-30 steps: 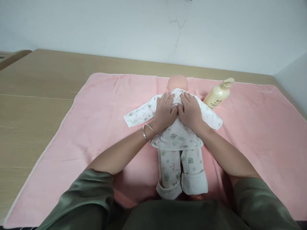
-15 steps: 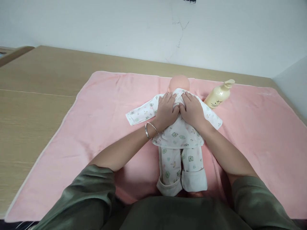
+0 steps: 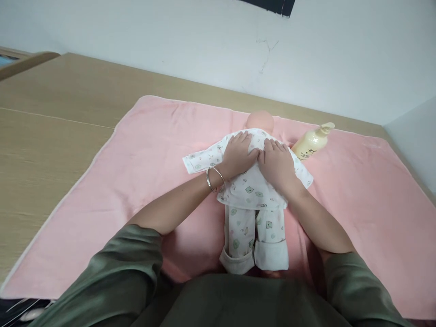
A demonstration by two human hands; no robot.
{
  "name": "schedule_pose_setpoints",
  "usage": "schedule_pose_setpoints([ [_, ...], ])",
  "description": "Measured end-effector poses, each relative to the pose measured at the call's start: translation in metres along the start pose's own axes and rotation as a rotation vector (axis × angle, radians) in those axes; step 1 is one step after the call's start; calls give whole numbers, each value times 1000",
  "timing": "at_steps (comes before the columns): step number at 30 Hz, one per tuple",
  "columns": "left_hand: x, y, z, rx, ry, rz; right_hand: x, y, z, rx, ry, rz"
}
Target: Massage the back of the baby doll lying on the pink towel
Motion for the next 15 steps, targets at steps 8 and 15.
schedule_pose_setpoints([
  [8,-22,7,-21,-84,-84,124,-11,-5,9,77,4,84],
  [15,-22,7,-15,-46,-91,86,-13,-7,10,77,-21,110],
])
Point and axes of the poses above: each hand's wrist, its own z-axis towards the middle knuckle, its own y-axis out of the back of the hand, x = y × z, the point moved 6 cm from there along z, towards the middle knuckle, and after that the axes turned 9 degrees about y, right-handed, at the moved point
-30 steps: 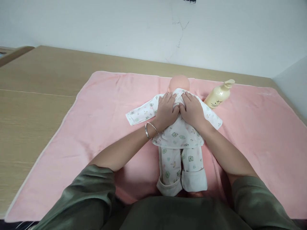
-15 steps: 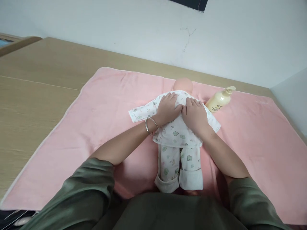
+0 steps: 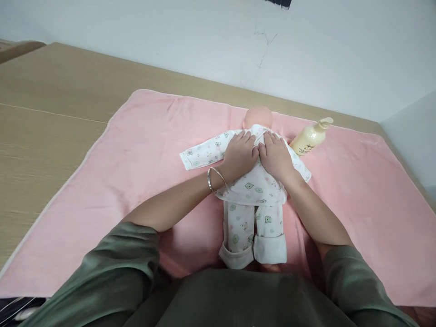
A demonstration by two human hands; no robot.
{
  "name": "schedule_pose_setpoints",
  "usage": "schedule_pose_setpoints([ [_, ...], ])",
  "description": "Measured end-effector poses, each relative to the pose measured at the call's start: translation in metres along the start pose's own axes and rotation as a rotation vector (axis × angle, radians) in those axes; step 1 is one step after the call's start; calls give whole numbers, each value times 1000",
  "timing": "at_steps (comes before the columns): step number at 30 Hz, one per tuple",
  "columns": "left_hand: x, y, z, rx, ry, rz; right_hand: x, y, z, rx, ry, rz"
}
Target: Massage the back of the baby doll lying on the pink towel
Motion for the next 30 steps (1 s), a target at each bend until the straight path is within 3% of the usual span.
schedule_pose_setpoints([
  [6,13,-6,10,56,74,-74,18,9,-15,54,55,-59],
  [13,13,-11,6,8,90,-83,4,9,-2,67,25,121],
  [25,-3,4,-6,-122,13,124,-12,-6,6,0,166,133],
  [30,-2,4,-2,-76,-17,141,-7,0,4,8,134,75],
])
Point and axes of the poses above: each hand's wrist, its own z-axis towards the middle knuckle, its own y-axis out of the back of the hand, x = y × z, the point moved 6 cm from there along z, towards the middle knuckle, and after that the axes turned 9 degrees about y, right-handed, at the moved point
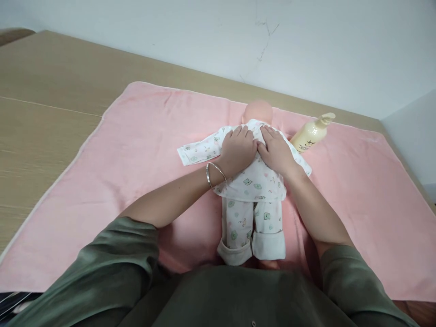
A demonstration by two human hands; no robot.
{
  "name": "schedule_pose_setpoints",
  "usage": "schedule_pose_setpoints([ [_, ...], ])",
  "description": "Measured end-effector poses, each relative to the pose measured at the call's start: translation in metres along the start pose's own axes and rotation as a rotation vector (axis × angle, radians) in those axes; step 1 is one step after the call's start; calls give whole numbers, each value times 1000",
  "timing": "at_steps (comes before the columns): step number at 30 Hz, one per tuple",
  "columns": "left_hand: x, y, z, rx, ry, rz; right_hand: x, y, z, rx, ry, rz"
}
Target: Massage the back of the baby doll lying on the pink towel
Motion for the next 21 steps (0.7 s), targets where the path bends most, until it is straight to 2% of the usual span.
schedule_pose_setpoints([
  [5,11,-6,8,76,8,-38,19,5,-9,-25,-55,-98],
  [8,13,-8,7,45,23,-60,27,9,-14,-61,-53,-147],
  [11,6,-5,0,-47,-25,-9,23,10,-12,-26,-46,-99],
  [14,-1,0,-6,-90,-67,25,9,7,-4,20,-59,0],
  [17,0,3,-5,-79,-29,23,2,3,1,40,-70,27],
  [21,6,0,3,-22,11,5,9,2,-4,61,-120,-31],
])
Point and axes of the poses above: each hand's wrist, its own z-axis towards the middle knuckle, its own y-axis out of the back of the hand, x = y × z, the point moved 6 cm from there along z, towards the middle knuckle, and after that the axes turned 9 degrees about y, right-handed, at the moved point
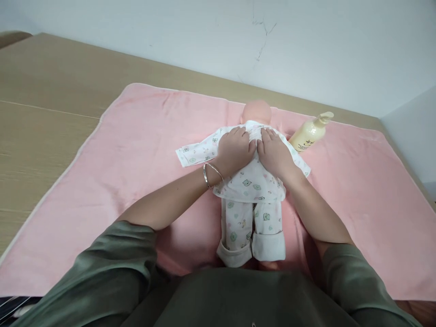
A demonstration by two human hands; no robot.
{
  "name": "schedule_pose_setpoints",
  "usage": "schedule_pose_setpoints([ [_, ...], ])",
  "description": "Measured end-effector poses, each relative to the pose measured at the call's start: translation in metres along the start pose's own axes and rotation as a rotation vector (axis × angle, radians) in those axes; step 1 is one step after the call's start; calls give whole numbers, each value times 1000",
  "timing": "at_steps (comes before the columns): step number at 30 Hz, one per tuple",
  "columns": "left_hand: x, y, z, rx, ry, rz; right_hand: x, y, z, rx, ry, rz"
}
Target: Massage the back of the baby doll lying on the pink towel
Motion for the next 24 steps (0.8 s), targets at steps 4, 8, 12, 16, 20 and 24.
schedule_pose_setpoints([
  [4,3,-5,5,16,-53,-61,16,7,-11,0,54,-66],
  [8,3,-7,3,1,-84,-81,17,12,-11,0,62,-48],
  [12,1,-6,0,-53,-96,-79,7,7,-4,-21,46,22],
  [16,0,-7,-1,-78,-97,-92,1,-2,-2,-81,34,16],
  [20,1,-6,1,-60,-66,-83,6,-5,-3,-174,59,-33],
  [24,4,-8,-1,-66,-35,-150,9,-7,-5,-229,55,-43],
])
Point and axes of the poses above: each hand's wrist, its own z-axis towards the middle knuckle, its own y-axis out of the back of the hand, x = y × z, the point moved 6 cm from there along z, towards the middle knuckle, and after that the axes turned 9 degrees about y, right-handed, at the moved point
